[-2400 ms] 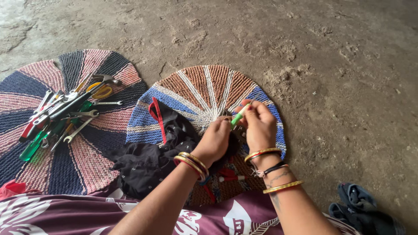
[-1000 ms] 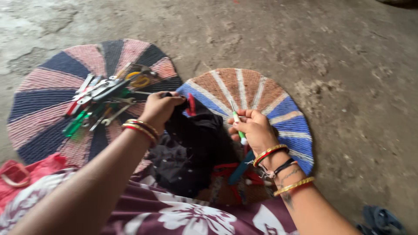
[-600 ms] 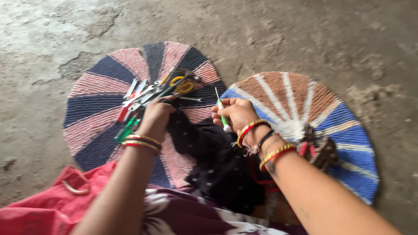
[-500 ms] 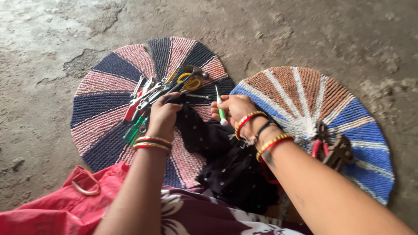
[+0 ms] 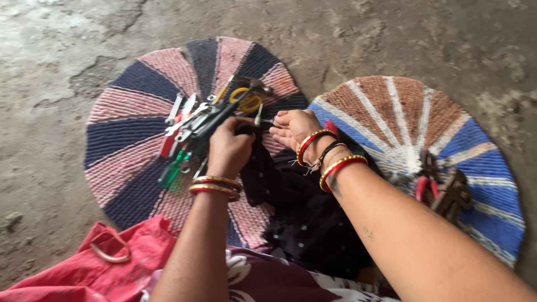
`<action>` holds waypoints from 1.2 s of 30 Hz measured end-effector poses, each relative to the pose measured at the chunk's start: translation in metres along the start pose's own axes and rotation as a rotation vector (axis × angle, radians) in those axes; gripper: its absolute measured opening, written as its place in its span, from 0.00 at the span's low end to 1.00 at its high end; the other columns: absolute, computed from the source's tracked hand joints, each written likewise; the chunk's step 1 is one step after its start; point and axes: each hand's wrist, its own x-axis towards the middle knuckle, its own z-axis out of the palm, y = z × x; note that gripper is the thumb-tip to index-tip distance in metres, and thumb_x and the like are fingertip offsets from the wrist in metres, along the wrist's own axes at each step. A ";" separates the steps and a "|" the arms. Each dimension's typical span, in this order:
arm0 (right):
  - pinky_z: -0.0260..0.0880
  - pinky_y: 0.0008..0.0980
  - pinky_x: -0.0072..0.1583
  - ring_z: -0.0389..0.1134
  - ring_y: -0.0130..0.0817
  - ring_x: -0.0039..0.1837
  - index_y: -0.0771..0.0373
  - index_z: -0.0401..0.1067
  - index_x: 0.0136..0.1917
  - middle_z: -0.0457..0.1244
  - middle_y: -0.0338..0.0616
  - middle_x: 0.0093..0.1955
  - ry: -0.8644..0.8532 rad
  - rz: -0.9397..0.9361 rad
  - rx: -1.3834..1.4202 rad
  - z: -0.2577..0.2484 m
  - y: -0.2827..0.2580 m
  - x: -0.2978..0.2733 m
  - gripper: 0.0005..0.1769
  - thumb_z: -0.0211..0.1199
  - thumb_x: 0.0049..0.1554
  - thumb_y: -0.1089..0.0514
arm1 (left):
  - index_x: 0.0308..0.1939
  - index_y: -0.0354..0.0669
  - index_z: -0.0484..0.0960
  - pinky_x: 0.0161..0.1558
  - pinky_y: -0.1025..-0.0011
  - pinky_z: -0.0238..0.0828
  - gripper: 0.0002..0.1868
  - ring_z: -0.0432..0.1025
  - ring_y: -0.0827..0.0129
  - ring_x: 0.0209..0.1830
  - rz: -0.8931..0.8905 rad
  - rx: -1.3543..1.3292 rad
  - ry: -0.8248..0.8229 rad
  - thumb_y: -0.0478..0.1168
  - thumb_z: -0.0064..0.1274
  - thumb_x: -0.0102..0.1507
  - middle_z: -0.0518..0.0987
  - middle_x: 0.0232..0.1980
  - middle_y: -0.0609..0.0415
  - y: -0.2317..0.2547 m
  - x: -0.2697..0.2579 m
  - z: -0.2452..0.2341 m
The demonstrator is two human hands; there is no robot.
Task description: The person sits on the floor and uses a hammer and pliers to repair a black bag. They repeatedly strike a metal part of the bag with the hammer and use pliers to adjust components.
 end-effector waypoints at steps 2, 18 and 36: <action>0.76 0.47 0.60 0.72 0.49 0.58 0.67 0.66 0.59 0.67 0.54 0.57 0.035 0.002 -0.046 -0.017 -0.006 -0.015 0.16 0.60 0.57 0.64 | 0.48 0.49 0.86 0.41 0.67 0.75 0.13 0.80 0.65 0.37 -0.024 -0.072 -0.019 0.39 0.57 0.58 0.86 0.39 0.50 0.010 -0.008 0.003; 0.71 0.42 0.62 0.73 0.46 0.57 0.53 0.80 0.56 0.72 0.46 0.54 0.864 -0.213 -1.209 -0.308 0.007 -0.138 0.17 0.71 0.53 0.50 | 0.47 0.47 0.87 0.45 0.72 0.75 0.16 0.80 0.73 0.39 0.236 -0.111 -0.114 0.36 0.61 0.55 0.86 0.39 0.55 0.059 -0.067 0.076; 0.54 0.48 0.68 0.57 0.46 0.71 0.55 0.80 0.48 0.70 0.43 0.53 0.752 0.166 -1.580 -0.199 -0.023 -0.169 0.20 0.71 0.47 0.42 | 0.46 0.47 0.88 0.43 0.74 0.75 0.14 0.79 0.75 0.37 0.131 -0.179 -0.314 0.37 0.62 0.56 0.86 0.39 0.57 0.066 -0.088 0.137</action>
